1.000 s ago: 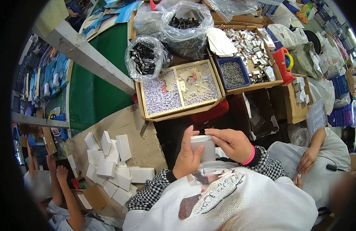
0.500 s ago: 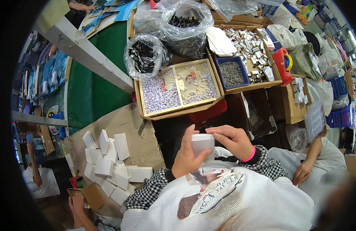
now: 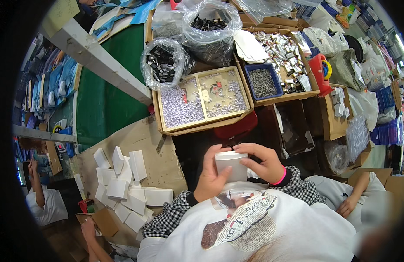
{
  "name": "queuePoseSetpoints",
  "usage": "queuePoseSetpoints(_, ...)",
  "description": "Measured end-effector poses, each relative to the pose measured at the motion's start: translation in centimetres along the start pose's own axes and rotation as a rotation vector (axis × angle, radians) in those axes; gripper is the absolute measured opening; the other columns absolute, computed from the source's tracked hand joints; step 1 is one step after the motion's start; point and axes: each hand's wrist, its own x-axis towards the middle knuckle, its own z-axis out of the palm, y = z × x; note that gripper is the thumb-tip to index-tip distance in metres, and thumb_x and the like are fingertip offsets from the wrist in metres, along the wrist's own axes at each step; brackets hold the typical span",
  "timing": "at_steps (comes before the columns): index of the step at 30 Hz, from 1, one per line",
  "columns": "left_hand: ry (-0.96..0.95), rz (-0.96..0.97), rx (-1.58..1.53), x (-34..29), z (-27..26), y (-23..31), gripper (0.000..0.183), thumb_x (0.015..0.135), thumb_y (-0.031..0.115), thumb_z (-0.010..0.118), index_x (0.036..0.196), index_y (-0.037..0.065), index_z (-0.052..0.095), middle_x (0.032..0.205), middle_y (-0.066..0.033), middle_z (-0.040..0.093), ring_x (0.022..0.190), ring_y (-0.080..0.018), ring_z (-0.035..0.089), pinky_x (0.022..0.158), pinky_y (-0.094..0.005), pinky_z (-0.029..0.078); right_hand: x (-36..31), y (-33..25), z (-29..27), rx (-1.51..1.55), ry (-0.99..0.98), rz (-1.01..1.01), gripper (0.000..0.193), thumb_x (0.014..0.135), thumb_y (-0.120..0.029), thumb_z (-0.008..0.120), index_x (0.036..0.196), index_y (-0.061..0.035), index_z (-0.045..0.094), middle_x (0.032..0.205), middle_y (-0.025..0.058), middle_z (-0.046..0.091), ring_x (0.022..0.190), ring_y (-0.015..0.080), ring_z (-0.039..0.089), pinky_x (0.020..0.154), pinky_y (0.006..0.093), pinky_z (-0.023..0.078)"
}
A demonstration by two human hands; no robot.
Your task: The person assembles small components into white boxes at a factory workstation. They pick small parts from trays, place them into the boxes, and then move the filled boxes to a nearby pile.
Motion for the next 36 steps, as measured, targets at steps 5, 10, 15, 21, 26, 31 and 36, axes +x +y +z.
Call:
queuePoseSetpoints(5, -0.04, -0.041, -0.224, 0.0, -0.8, 0.3, 0.042, 0.089, -0.004, 0.049, 0.128, 0.008, 0.038, 0.12, -0.009, 0.05, 0.112, -0.0171, 0.048, 0.094, -0.0301, 0.039, -0.5, 2.0, 0.0, 0.352, 0.034, 0.097, 0.027, 0.085, -0.006, 0.058, 0.111, -0.0015, 0.057, 0.111, 0.0111, 0.058, 0.097, 0.0158, 0.057, 0.082, 0.0264, 0.047)
queuePoseSetpoints(10, -0.076, -0.059, -0.173, -0.4, -1.7, -0.2, 0.04, 0.088, -0.003, 0.051, 0.125, 0.009, 0.041, 0.12, -0.0096, 0.049, 0.11, -0.0169, 0.05, 0.092, -0.0291, 0.041, -0.7, 2.4, -0.3, 0.225, 0.001, 0.035, 0.026, 0.084, -0.006, 0.061, 0.109, -0.0022, 0.06, 0.111, 0.0106, 0.058, 0.096, 0.0157, 0.057, 0.079, 0.0263, 0.047)
queuePoseSetpoints(15, -0.079, -0.004, -0.228, -0.8, -2.0, -1.5, 0.036, 0.088, -0.003, 0.052, 0.121, 0.008, 0.043, 0.121, -0.0096, 0.049, 0.108, -0.0162, 0.05, 0.092, -0.0291, 0.041, -0.4, 2.4, -0.1, 0.021, 0.032, -0.128, 0.025, 0.078, -0.004, 0.066, 0.103, -0.0031, 0.063, 0.105, 0.0108, 0.063, 0.091, 0.0185, 0.059, 0.076, 0.0267, 0.048)
queuePoseSetpoints(21, -0.059, 0.047, -0.268, -0.8, -1.4, -1.7, 0.032, 0.088, -0.003, 0.052, 0.116, 0.008, 0.044, 0.12, -0.0092, 0.049, 0.105, -0.015, 0.05, 0.09, -0.0289, 0.041, -0.1, 2.7, 0.2, 0.019, -0.012, -0.137, 0.024, 0.076, -0.004, 0.068, 0.099, -0.0033, 0.064, 0.102, 0.0132, 0.064, 0.093, 0.0237, 0.059, 0.082, 0.0319, 0.046)
queuePoseSetpoints(26, -0.006, -0.118, -0.271, 0.2, -0.9, -0.3, 0.029, 0.087, 0.0, 0.055, 0.114, 0.007, 0.049, 0.109, -0.0066, 0.054, 0.096, -0.0113, 0.051, 0.083, -0.0251, 0.042, 0.2, 2.9, 0.3, 0.222, 0.021, 0.013, 0.02, 0.08, -0.004, 0.065, 0.1, -0.0027, 0.064, 0.109, 0.011, 0.061, 0.092, 0.0163, 0.058, 0.079, 0.0263, 0.046)
queuePoseSetpoints(31, 0.137, -0.046, 0.088, 1.2, 0.1, 0.0, 0.017, 0.083, 0.0, 0.061, 0.099, 0.002, 0.058, 0.092, -0.0048, 0.06, 0.083, -0.0088, 0.054, 0.073, -0.0213, 0.043, 0.0, 2.8, 1.3, 0.657, 0.106, 0.156, 0.016, 0.081, 0.0, 0.062, 0.096, 0.0019, 0.062, 0.106, 0.0117, 0.059, 0.097, 0.0153, 0.056, 0.082, 0.0271, 0.045)
queuePoseSetpoints(36, 0.175, -0.085, 0.088, 1.6, 0.2, -0.3, 0.011, 0.082, -0.001, 0.06, 0.093, 0.001, 0.057, 0.09, -0.0077, 0.06, 0.081, -0.0119, 0.056, 0.073, -0.0252, 0.046, 0.3, 5.7, -2.4, 0.659, 0.087, 0.271, 0.015, 0.085, -0.007, 0.059, 0.098, -0.0006, 0.064, 0.098, 0.0089, 0.062, 0.087, 0.012, 0.057, 0.076, 0.0252, 0.046)
